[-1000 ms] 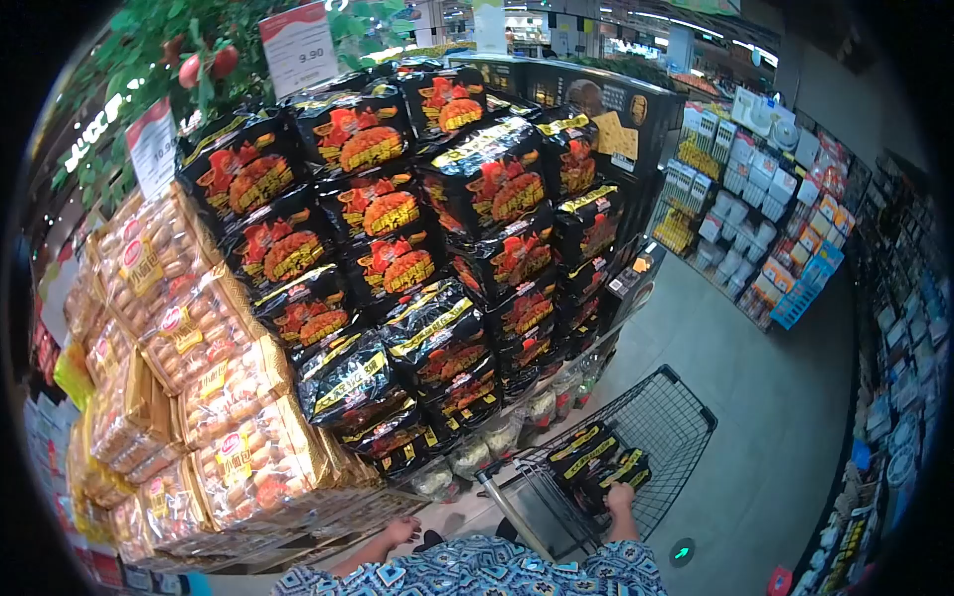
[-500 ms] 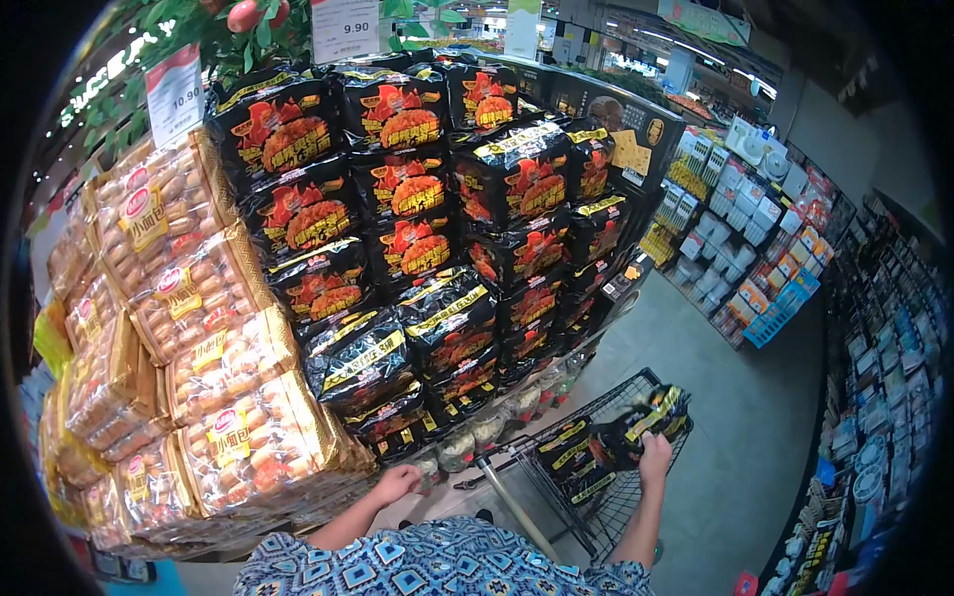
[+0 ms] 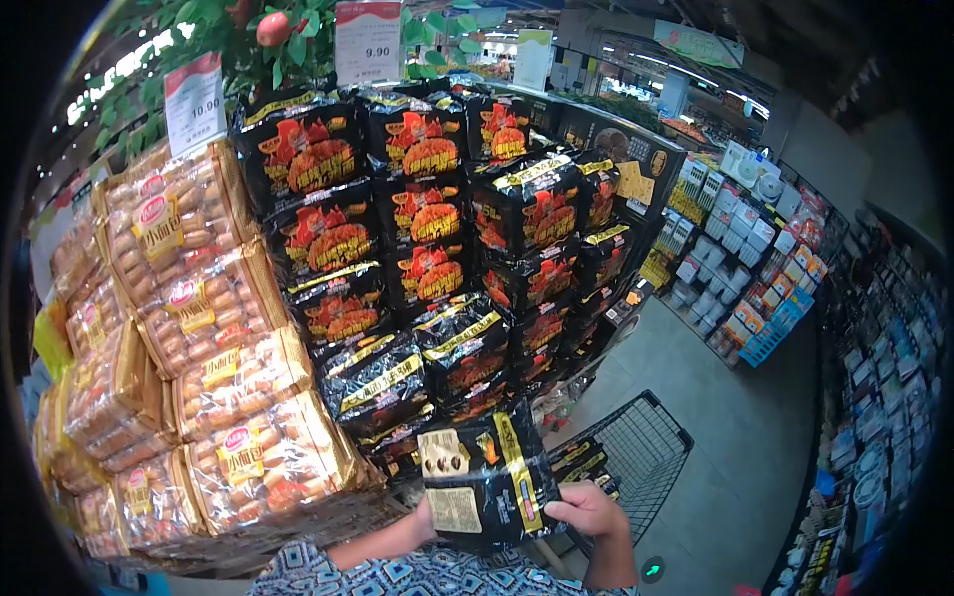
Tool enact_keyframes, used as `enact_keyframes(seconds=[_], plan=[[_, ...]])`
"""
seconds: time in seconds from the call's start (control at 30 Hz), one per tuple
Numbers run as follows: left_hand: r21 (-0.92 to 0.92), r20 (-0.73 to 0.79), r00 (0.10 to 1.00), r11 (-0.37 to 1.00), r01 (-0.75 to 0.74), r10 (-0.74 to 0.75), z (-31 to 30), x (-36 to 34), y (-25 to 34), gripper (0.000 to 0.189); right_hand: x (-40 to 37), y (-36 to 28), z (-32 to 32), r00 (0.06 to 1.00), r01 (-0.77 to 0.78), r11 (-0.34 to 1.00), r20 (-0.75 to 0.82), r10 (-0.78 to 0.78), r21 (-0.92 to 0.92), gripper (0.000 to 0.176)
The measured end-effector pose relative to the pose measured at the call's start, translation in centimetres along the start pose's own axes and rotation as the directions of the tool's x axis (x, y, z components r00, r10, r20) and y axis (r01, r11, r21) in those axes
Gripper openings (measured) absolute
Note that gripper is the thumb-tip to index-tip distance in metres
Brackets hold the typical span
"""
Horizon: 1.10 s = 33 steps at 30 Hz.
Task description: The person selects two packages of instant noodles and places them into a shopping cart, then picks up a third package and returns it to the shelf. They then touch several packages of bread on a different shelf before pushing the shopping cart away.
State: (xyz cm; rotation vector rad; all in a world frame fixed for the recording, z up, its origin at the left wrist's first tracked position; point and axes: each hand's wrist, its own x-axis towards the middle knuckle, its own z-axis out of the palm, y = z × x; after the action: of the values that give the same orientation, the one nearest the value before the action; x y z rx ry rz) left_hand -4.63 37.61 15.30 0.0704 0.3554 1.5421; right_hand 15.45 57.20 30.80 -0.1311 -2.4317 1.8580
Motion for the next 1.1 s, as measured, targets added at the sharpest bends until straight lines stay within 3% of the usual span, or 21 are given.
enact_keyframes(seconds=[0.07, 0.1, 0.13, 0.2, 0.3, 0.33, 0.37, 0.47, 0.5, 0.57, 0.7, 0.77, 0.83, 0.9, 0.97, 1.0, 1.03, 1.1], plan=[[0.032, 0.019, 1.000, 0.999, 0.016, -0.017, 0.5, 0.4, 0.9, 0.055, 0.4, -1.6, 0.6, 0.997, 0.035, 0.999, 0.067, -0.036, 0.016, 0.023], [0.048, 0.032, 0.999, 0.998, 0.026, -0.028, 0.0, -6.2, 1.1, 0.054, 0.7, -1.8, 0.6, 0.993, 0.074, 0.997, 0.094, -0.074, 0.003, 0.023], [0.063, 0.047, 0.998, 0.997, 0.036, -0.039, 1.0, 1.4, 0.9, 0.054, 0.8, -2.6, 0.8, 0.993, 0.085, 0.996, 0.078, -0.085, 0.004, 0.023], [0.085, 0.075, 0.995, 0.995, 0.055, -0.062, 1.5, 2.0, 1.5, 0.054, 0.8, -4.2, 1.4, 0.995, -0.086, 0.985, 0.045, 0.094, -0.147, 0.024], [0.107, 0.110, 0.990, 0.991, 0.075, -0.087, 1.1, 1.9, 1.4, 0.053, 1.2, -1.7, 2.2, 0.989, -0.130, 0.971, -0.096, 0.113, -0.201, 0.027], [0.110, 0.118, 0.988, 0.990, 0.083, -0.096, -0.3, 0.5, 1.0, 0.053, 2.0, -2.1, 1.8, 0.974, -0.227, 0.938, -0.042, 0.224, -0.262, 0.025], [0.111, 0.125, 0.987, 0.990, 0.091, -0.104, -0.9, 0.2, 1.1, 0.053, 1.8, -0.9, 2.1, 0.974, -0.228, 0.940, -0.047, 0.223, -0.255, 0.025], [0.086, 0.150, 0.982, 0.991, 0.102, -0.114, 0.0, 1.8, 1.2, 0.052, 1.4, 3.1, 2.7, 0.938, -0.154, 0.973, -0.282, 0.199, 0.172, 0.024], [0.045, 0.144, 0.983, 0.993, 0.107, -0.113, -0.7, 0.4, 0.9, 0.052, 1.6, 3.2, 2.8, 0.904, -0.168, 0.931, -0.327, 0.277, 0.324, 0.021], [-0.069, 0.118, 0.989, 0.993, 0.099, -0.091, -1.2, 1.6, 0.5, 0.052, 1.8, 3.3, 2.5, 0.925, -0.035, 0.906, -0.329, 0.189, 0.421, 0.022], [-0.265, 0.056, 0.998, 0.964, 0.024, -0.010, -1.7, 2.4, -1.3, 0.051, 2.2, 4.6, 2.1, 0.980, -0.122, 0.881, -0.083, 0.179, 0.456, 0.027], [-0.300, 0.073, 0.997, 0.954, 0.011, 0.012, -2.1, 2.4, -1.8, 0.051, 2.2, 5.8, 2.4, 0.969, -0.173, 0.886, -0.087, 0.231, 0.431, 0.025], [-0.326, 0.093, 0.995, 0.945, 0.004, 0.027, -2.7, 0.9, -2.4, 0.050, 2.6, 5.7, 2.6, 0.953, -0.161, 0.823, -0.132, 0.274, 0.544, 0.022], [-0.181, -0.053, 0.995, 0.979, -0.097, 0.089, -2.2, 0.3, -2.1, 0.045, 3.0, 5.6, 2.8, 0.910, -0.161, 0.758, -0.202, 0.362, 0.632, 0.022], [0.135, -0.231, 0.969, 0.989, -0.059, 0.090, -1.3, -0.5, -1.4, 0.046, 4.2, 5.4, 2.8, 0.905, -0.050, 0.768, -0.297, 0.306, 0.639, 0.026], [0.088, -0.230, 0.973, 0.996, -0.010, 0.030, -0.6, -1.4, -0.8, 0.048, 5.1, 4.3, 2.7, 0.910, -0.015, 0.773, -0.312, 0.274, 0.634, 0.029], [0.122, -0.133, 0.986, 0.989, -0.085, 0.101, -0.7, -1.9, -0.7, 0.048, 5.7, 3.9, 2.1, 0.910, 0.003, 0.791, -0.329, 0.252, 0.612, 0.030], [0.341, -0.128, 0.974, 0.931, -0.133, 0.186, -2.4, -1.7, -0.3, 0.046, 7.8, 1.7, 1.4, 0.889, 0.093, 0.830, -0.422, 0.180, 0.550, 0.031]])
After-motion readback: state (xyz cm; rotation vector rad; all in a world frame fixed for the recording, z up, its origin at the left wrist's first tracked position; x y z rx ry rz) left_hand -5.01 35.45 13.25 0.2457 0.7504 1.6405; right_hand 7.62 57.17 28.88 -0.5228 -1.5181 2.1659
